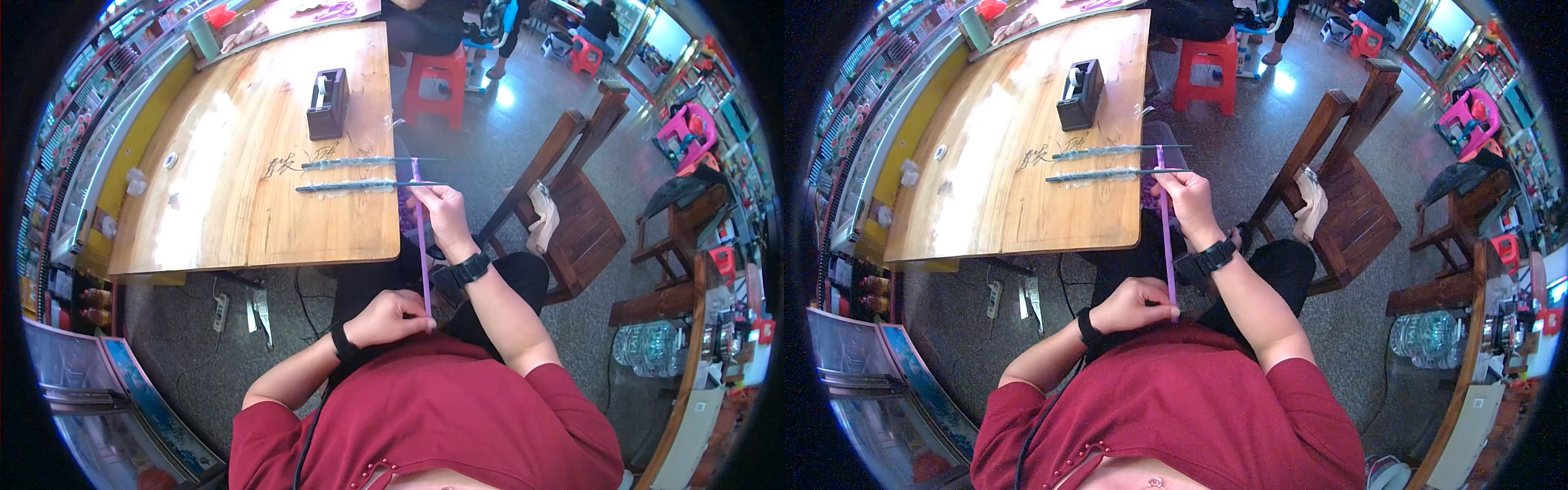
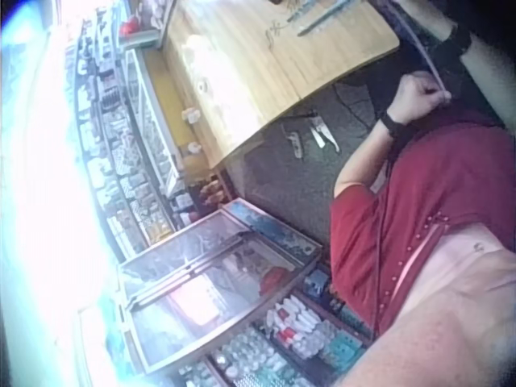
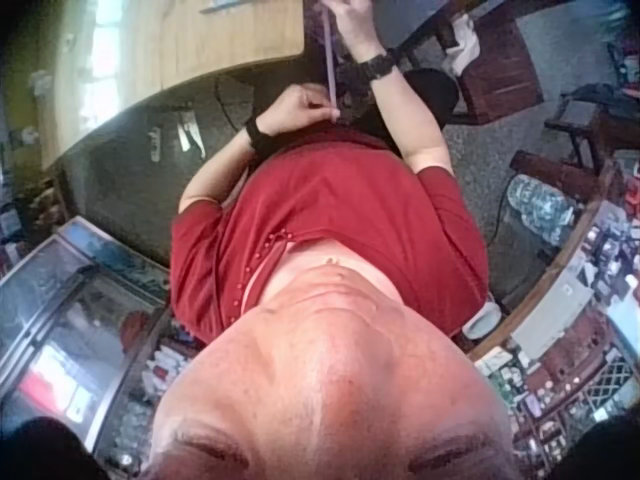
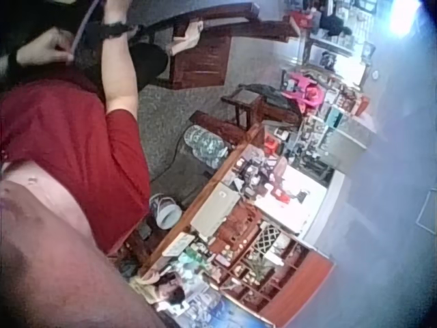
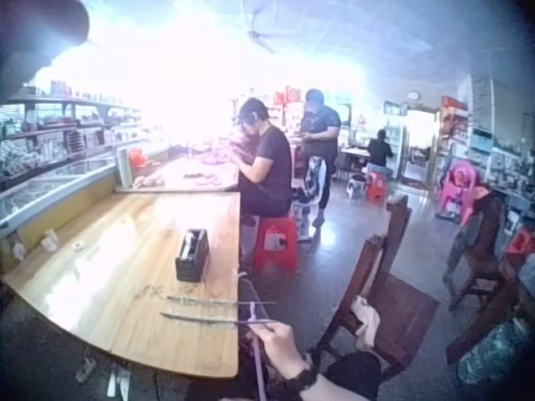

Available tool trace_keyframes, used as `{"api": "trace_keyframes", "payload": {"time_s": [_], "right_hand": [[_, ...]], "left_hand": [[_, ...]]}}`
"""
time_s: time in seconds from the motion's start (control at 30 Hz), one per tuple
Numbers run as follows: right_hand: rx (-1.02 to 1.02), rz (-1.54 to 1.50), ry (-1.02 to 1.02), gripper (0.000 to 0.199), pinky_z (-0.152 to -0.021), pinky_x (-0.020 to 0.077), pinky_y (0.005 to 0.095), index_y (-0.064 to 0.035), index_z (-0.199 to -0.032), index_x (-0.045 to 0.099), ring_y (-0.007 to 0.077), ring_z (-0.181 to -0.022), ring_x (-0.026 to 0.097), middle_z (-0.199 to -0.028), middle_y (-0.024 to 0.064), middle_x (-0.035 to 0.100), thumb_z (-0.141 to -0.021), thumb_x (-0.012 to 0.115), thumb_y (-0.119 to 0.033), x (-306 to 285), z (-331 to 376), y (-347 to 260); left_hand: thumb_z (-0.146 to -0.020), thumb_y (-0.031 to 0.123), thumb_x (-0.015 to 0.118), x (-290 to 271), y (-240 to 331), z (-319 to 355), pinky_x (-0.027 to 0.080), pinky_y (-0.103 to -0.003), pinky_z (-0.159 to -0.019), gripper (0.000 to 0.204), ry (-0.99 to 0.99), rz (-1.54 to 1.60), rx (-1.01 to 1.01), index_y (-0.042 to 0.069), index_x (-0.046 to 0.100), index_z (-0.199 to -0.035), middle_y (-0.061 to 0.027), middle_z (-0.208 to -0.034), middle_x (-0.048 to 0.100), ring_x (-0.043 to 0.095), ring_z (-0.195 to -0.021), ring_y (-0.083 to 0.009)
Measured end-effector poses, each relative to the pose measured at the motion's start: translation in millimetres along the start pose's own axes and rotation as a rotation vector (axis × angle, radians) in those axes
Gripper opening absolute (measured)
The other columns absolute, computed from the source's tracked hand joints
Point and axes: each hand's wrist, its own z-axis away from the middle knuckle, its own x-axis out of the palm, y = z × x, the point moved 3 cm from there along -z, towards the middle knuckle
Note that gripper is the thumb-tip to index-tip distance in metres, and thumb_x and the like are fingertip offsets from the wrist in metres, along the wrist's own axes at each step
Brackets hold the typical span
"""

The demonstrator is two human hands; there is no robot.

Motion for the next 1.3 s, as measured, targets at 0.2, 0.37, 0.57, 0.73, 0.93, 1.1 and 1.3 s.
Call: {"api": "trace_keyframes", "payload": {"time_s": [0.2,0.37,0.57,0.73,0.93,1.1,1.3], "right_hand": [[0.042,-0.003,0.012,0.019,-0.054,0.0440,0.0214,-0.0018,-0.089,0.071,0.0067,-0.059,0.057,-0.073,0.0024,0.067,-0.092,0.068,-0.021,2.1,9.0,-7.9],[0.076,-0.010,-0.005,0.021,-0.056,0.0467,0.0203,-0.0010,-0.096,0.070,0.0078,-0.061,0.059,-0.075,0.0035,0.067,-0.093,0.067,-0.022,1.0,16.9,-21.0],[-0.049,0.332,-0.045,0.024,-0.062,0.0489,0.0221,0.0000,-0.108,0.069,0.0084,-0.068,0.061,-0.081,0.0042,0.068,-0.095,0.062,-0.018,-20.0,39.1,-53.9],[-0.799,0.677,-0.413,0.047,-0.058,0.0467,0.0264,-0.0029,-0.121,0.065,0.0117,-0.062,0.057,-0.075,0.0032,0.063,-0.075,0.077,-0.003,2.0,71.2,-117.3],[-1.117,0.824,-0.223,0.019,-0.058,0.0519,0.0359,-0.0093,-0.096,0.074,0.0274,-0.064,0.064,-0.073,0.0118,0.065,-0.077,0.075,-0.009,22.0,7.6,-158.6],[-0.880,0.831,-0.063,0.022,-0.069,0.0549,0.0360,-0.0079,-0.095,0.075,0.0300,-0.078,0.070,-0.087,0.0150,0.071,-0.086,0.071,-0.028,15.6,-90.8,-138.6],[-0.695,0.830,-0.123,0.021,-0.070,0.0543,0.0355,-0.0099,-0.094,0.075,0.0299,-0.080,0.070,-0.087,0.0149,0.070,-0.086,0.069,-0.028,7.9,-128.8,-89.7]], "left_hand": [[-0.082,0.013,0.076,-0.9,29.3,11.8,0.055,-0.033,-0.070,0.011,-0.056,-0.042,0.138,0.003,0.074,-0.088,-0.0107,-0.084,0.069,0.068,-0.079,-0.0248],[-0.081,0.011,0.077,-17.9,71.4,16.7,0.054,-0.033,-0.069,0.011,-0.024,-0.059,0.272,0.005,0.073,-0.089,-0.0095,-0.085,0.069,0.068,-0.078,-0.0240],[-0.082,0.009,0.076,-47.5,121.4,17.2,0.056,-0.032,-0.070,0.015,0.073,-0.029,0.361,0.004,0.071,-0.096,-0.0103,-0.089,0.071,0.070,-0.080,-0.0236],[-0.084,0.010,0.074,-81.3,160.4,2.4,0.054,-0.027,-0.067,0.023,0.137,0.223,0.190,0.000,0.068,-0.104,-0.0084,-0.092,0.071,0.067,-0.078,-0.0142],[-0.090,0.017,0.071,-134.8,188.8,-50.9,0.049,-0.021,-0.064,0.034,0.233,0.297,-0.042,0.000,0.063,-0.118,-0.0039,-0.098,0.066,0.060,-0.074,-0.0060],[-0.088,0.017,0.070,-177.7,161.6,-100.6,0.050,-0.023,-0.063,0.032,0.610,-0.156,0.234,0.003,0.065,-0.116,-0.0025,-0.090,0.066,0.061,-0.070,-0.0097],[-0.083,0.014,0.065,-181.5,96.9,-137.8,0.052,-0.037,-0.065,0.014,0.472,-0.603,0.208,0.003,0.071,-0.087,-0.0178,-0.075,0.064,0.065,-0.070,-0.0321]]}}
